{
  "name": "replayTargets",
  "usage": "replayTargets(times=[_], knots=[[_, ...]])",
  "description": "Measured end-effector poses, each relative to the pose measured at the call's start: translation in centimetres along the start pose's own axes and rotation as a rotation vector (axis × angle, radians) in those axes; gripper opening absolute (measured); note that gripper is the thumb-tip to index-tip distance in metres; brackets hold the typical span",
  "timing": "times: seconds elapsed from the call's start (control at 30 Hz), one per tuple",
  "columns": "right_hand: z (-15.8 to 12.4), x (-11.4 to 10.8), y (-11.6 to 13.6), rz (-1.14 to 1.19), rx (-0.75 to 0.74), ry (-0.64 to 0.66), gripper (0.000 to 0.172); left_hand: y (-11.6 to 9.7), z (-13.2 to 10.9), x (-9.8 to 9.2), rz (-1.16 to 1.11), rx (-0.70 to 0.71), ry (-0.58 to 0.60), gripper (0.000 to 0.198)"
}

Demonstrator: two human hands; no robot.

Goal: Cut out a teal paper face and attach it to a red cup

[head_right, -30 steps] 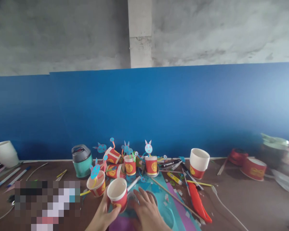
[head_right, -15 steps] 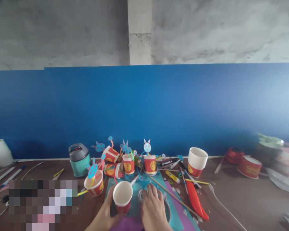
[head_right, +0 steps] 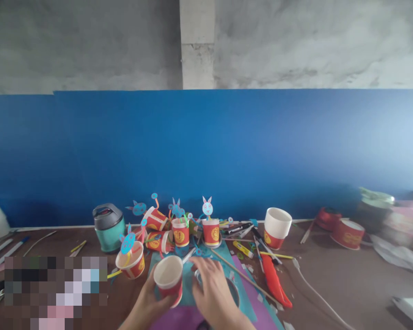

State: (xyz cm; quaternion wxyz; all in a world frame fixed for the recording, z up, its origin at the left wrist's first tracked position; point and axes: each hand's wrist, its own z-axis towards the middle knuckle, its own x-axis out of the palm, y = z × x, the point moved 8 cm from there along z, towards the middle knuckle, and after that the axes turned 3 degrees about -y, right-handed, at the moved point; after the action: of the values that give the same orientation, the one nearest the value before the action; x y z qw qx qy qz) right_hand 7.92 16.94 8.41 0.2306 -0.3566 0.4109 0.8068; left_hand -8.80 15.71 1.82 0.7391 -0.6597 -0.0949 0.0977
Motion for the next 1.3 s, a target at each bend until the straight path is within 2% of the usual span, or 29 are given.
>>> replayTargets(times=[0.1,0.17,0.23,0.27,0.33,0.4,0.5,0.6,0.63,0.73,0.8,0.9,1.03,1.2,1.3], knots=[[0.9,-2.5,-4.2,-0.149,0.179,-0.024,0.027,-0.6,-0.3,-0.1,-0.079,-0.039,0.022,0.059],[1.1,-3.7,-7.0,-0.276,0.286,0.010,0.025,-0.8,-0.5,0.7,-0.236,-0.164,0.109,0.054],[0.8,-3.7,-9.4,-0.407,0.372,0.120,0.022,-1.1,-0.6,1.7,-0.411,-0.313,0.169,0.047],[0.6,-3.5,-10.3,-0.456,0.405,0.167,0.021,-0.9,-0.7,2.3,-0.495,-0.414,0.174,0.047],[0.4,-3.1,-11.1,-0.505,0.434,0.212,0.022,-0.5,-0.7,3.2,-0.603,-0.581,0.110,0.047],[0.4,-3.3,-10.4,-0.498,0.400,0.183,0.024,0.1,-0.4,4.1,-0.666,-0.666,0.042,0.045],[0.1,-3.6,-7.8,-0.449,0.311,0.148,0.028,0.8,0.2,4.7,-0.774,-0.617,-0.061,0.042],[-1.2,-2.3,-5.3,-0.403,0.274,0.267,0.020,1.6,0.4,5.0,-0.839,-0.601,-0.094,0.044],[-1.5,-1.6,-4.5,-0.410,0.241,0.294,0.023,1.8,0.4,5.1,-0.857,-0.602,-0.091,0.045],[-2.7,1.2,-3.9,-0.485,0.246,0.400,0.065,1.9,0.5,4.8,-0.915,-0.602,-0.094,0.046],[-2.9,2.7,-3.9,-0.563,0.223,0.418,0.075,1.7,0.6,4.6,-0.938,-0.605,-0.110,0.045],[-2.8,3.3,-3.7,-0.634,0.157,0.382,0.075,1.5,0.9,4.4,-0.959,-0.602,-0.133,0.044],[-2.5,1.4,-3.3,-0.584,0.087,0.256,0.071,1.4,1.0,4.5,-0.956,-0.585,-0.155,0.046],[-2.5,0.9,-4.6,-0.486,0.120,0.272,0.052,1.4,0.7,4.3,-0.904,-0.612,-0.228,0.044],[-2.4,0.3,-4.6,-0.414,0.099,0.213,0.053,1.1,0.6,4.5,-0.897,-0.626,-0.233,0.041]])
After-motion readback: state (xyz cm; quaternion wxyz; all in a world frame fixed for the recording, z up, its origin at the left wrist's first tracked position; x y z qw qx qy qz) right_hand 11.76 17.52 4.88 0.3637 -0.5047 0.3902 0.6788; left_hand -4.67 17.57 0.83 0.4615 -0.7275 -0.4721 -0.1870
